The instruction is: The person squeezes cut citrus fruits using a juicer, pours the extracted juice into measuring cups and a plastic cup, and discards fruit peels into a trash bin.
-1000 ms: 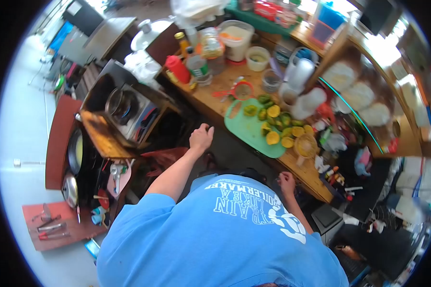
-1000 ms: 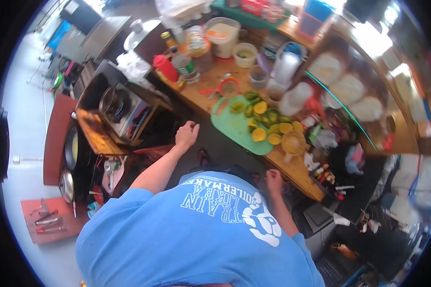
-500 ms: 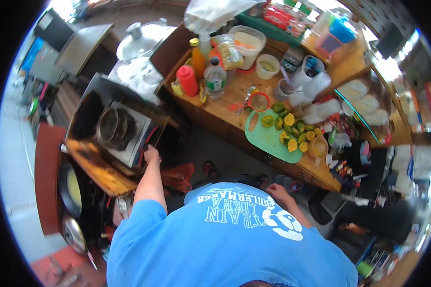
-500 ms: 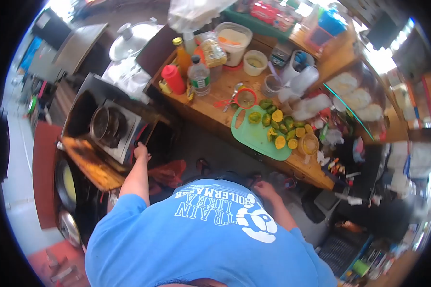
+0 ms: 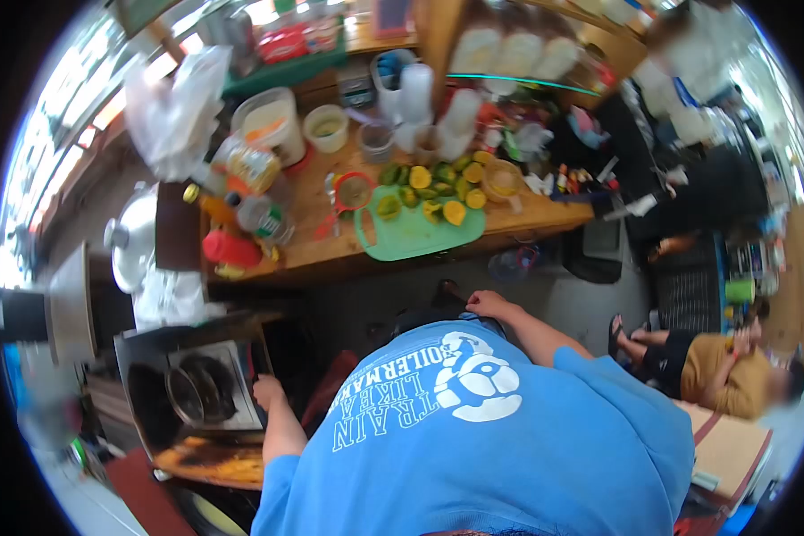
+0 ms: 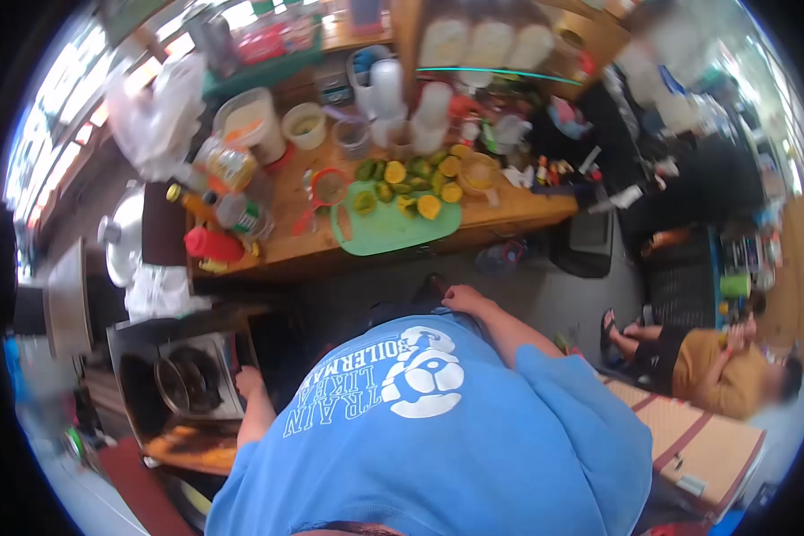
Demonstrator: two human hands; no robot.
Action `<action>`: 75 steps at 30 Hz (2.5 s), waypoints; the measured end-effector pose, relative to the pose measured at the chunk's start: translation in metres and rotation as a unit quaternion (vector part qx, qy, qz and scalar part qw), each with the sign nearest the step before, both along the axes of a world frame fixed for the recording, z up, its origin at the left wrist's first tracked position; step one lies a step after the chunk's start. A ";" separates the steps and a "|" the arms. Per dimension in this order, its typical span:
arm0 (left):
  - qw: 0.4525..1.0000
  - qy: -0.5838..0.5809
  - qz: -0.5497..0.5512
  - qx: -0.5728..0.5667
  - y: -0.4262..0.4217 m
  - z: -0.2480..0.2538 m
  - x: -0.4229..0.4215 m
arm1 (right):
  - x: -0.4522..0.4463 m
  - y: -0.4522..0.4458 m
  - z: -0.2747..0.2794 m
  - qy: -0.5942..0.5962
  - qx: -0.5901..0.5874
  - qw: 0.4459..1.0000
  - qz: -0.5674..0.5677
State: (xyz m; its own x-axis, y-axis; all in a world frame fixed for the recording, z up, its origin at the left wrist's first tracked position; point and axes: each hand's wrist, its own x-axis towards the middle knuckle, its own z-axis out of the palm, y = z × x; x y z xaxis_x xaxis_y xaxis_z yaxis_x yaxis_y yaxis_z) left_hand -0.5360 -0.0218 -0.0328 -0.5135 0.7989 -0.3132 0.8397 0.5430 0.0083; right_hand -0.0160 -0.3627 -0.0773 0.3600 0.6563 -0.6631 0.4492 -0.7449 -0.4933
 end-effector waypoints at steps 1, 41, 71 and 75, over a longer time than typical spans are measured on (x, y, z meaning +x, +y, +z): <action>0.998 0.041 -0.053 -0.006 -0.001 0.000 -0.002 | 0.003 -0.013 0.002 -0.002 0.002 1.000 -0.025; 0.680 0.077 -0.708 -0.172 -0.423 -0.024 0.643 | 0.129 -0.621 -0.095 -0.018 -0.067 0.856 -0.512; 0.557 0.051 -0.808 -0.185 -0.771 -0.036 1.003 | 0.539 -0.940 -0.013 0.077 0.017 0.770 -0.634; 0.541 0.054 -0.817 -0.194 -0.798 -0.047 1.064 | 0.625 -0.964 -0.002 0.069 0.057 0.744 -0.662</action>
